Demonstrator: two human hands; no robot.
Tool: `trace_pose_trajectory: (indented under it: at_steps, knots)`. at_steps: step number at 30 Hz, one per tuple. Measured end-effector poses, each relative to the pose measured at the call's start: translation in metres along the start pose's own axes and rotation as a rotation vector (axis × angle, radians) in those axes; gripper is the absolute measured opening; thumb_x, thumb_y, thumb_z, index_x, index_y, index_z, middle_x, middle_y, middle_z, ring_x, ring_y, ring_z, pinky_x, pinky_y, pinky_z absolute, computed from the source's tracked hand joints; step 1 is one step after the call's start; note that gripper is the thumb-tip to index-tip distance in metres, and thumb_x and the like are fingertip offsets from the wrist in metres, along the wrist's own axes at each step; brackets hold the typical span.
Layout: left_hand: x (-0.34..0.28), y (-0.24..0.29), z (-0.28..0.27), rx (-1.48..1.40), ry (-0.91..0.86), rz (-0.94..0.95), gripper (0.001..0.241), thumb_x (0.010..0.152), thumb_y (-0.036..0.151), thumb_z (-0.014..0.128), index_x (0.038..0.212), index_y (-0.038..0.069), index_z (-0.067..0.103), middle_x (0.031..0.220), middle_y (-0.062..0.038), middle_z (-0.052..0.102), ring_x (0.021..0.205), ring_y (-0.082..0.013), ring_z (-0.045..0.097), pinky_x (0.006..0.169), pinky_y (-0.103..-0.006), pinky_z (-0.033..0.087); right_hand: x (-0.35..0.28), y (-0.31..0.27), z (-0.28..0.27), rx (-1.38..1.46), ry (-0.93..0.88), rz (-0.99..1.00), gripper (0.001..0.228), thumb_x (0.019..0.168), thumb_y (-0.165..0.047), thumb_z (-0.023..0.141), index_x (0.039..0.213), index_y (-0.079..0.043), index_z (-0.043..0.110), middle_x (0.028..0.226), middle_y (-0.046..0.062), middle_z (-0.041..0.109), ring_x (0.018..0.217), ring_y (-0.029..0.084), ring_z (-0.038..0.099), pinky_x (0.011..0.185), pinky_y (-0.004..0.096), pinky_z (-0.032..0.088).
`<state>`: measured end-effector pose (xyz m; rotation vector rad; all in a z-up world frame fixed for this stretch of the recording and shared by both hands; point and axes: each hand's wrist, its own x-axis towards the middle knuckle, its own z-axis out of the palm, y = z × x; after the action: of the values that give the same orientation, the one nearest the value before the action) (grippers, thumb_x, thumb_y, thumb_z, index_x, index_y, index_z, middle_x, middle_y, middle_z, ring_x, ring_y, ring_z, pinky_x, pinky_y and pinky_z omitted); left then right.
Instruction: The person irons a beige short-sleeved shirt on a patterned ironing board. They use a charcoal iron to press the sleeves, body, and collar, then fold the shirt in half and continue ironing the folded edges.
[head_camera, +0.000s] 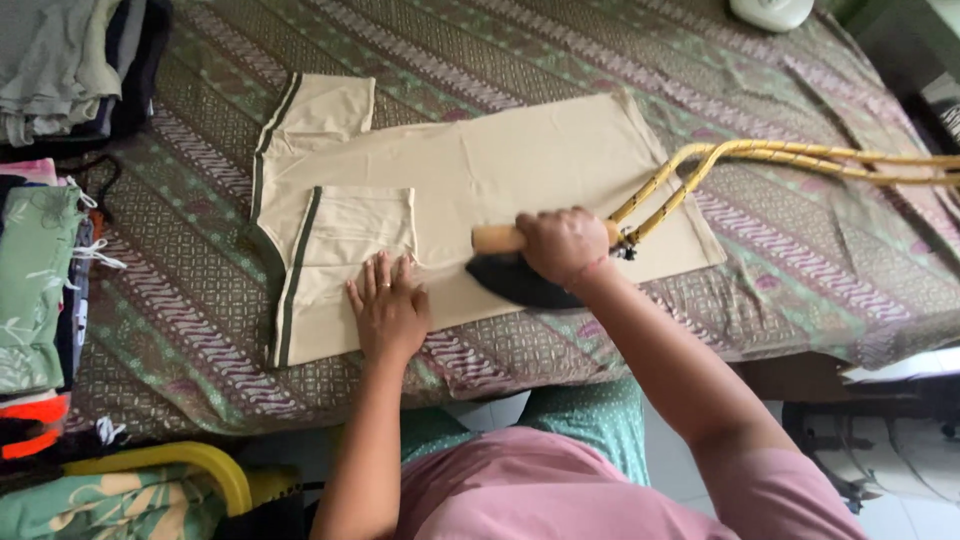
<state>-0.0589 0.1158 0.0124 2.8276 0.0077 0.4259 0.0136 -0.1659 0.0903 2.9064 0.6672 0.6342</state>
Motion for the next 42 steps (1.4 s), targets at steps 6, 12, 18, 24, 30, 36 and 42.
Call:
trace_pose_trajectory:
  at_steps: [6, 12, 18, 24, 30, 36, 42]
  knots:
    - [-0.001, -0.003, 0.004, -0.009, -0.023, -0.013, 0.056, 0.104, 0.040, 0.044, 0.155, 0.017, 0.049, 0.164, -0.017, 0.041, 0.155, -0.0350, 0.030, 0.125, -0.0629, 0.011, 0.013, -0.012, -0.011, -0.001, -0.188, 0.062, 0.019, 0.095, -0.035, 0.052, 0.091, -0.026, 0.068, 0.061, -0.001, 0.067, 0.063, 0.024, 0.073, 0.070, 0.043, 0.058]
    - [0.002, -0.004, 0.003, 0.005, -0.045, -0.023, 0.056, 0.103, 0.038, 0.041, 0.155, 0.019, 0.049, 0.165, -0.015, 0.040, 0.155, -0.0331, 0.030, 0.126, -0.0616, 0.012, 0.000, -0.005, -0.036, 0.079, -0.230, -0.145, 0.015, 0.080, -0.037, 0.060, 0.089, -0.027, 0.065, 0.071, -0.001, 0.072, 0.077, 0.021, 0.076, 0.078, 0.041, 0.059]
    - [0.001, 0.004, -0.011, -0.024, -0.111, -0.068, 0.057, 0.103, 0.035, 0.040, 0.158, 0.020, 0.046, 0.167, -0.015, 0.035, 0.156, -0.0339, 0.027, 0.126, -0.0612, 0.009, 0.007, -0.014, 0.010, -0.057, -0.104, -0.055, 0.016, 0.080, -0.041, 0.057, 0.093, -0.035, 0.065, 0.069, -0.007, 0.071, 0.072, 0.014, 0.075, 0.073, 0.036, 0.059]
    - [0.000, -0.005, -0.005, -0.015, -0.056, -0.047, 0.057, 0.100, 0.030, 0.047, 0.156, 0.021, 0.049, 0.166, -0.014, 0.038, 0.155, -0.0330, 0.029, 0.126, -0.0607, 0.013, 0.013, -0.021, -0.010, 0.073, -0.195, 0.053, 0.021, 0.091, -0.035, 0.051, 0.103, -0.030, 0.068, 0.070, -0.001, 0.072, 0.073, 0.023, 0.076, 0.078, 0.042, 0.059]
    - [-0.001, -0.063, -0.006, 0.092, 0.010, -0.168, 0.060, 0.097, 0.046, 0.047, 0.151, 0.023, 0.055, 0.160, -0.017, 0.046, 0.150, -0.0387, 0.038, 0.118, -0.0675, 0.026, 0.004, -0.018, 0.002, 0.055, -0.176, -0.120, 0.019, 0.078, -0.041, 0.064, 0.096, -0.033, 0.066, 0.075, -0.008, 0.073, 0.079, 0.015, 0.076, 0.078, 0.037, 0.060]
    - [-0.016, -0.107, -0.012, 0.132, 0.157, -0.290, 0.066, 0.096, 0.051, 0.057, 0.146, 0.009, 0.060, 0.157, -0.022, 0.049, 0.144, -0.0395, 0.046, 0.118, -0.0578, 0.033, 0.022, -0.032, 0.019, 0.025, -0.035, 0.017, 0.014, 0.085, -0.034, 0.057, 0.096, -0.028, 0.065, 0.065, -0.001, 0.068, 0.064, 0.024, 0.073, 0.067, 0.042, 0.058]
    - [-0.017, -0.102, -0.026, 0.157, 0.359, -0.367, 0.060, 0.089, 0.045, 0.068, 0.135, 0.008, 0.068, 0.134, -0.018, 0.066, 0.115, -0.0408, 0.063, 0.092, -0.0556, 0.047, 0.016, -0.036, -0.001, 0.038, -0.184, -0.046, 0.020, 0.083, -0.038, 0.059, 0.100, -0.031, 0.066, 0.073, -0.002, 0.073, 0.074, 0.024, 0.076, 0.076, 0.042, 0.058]
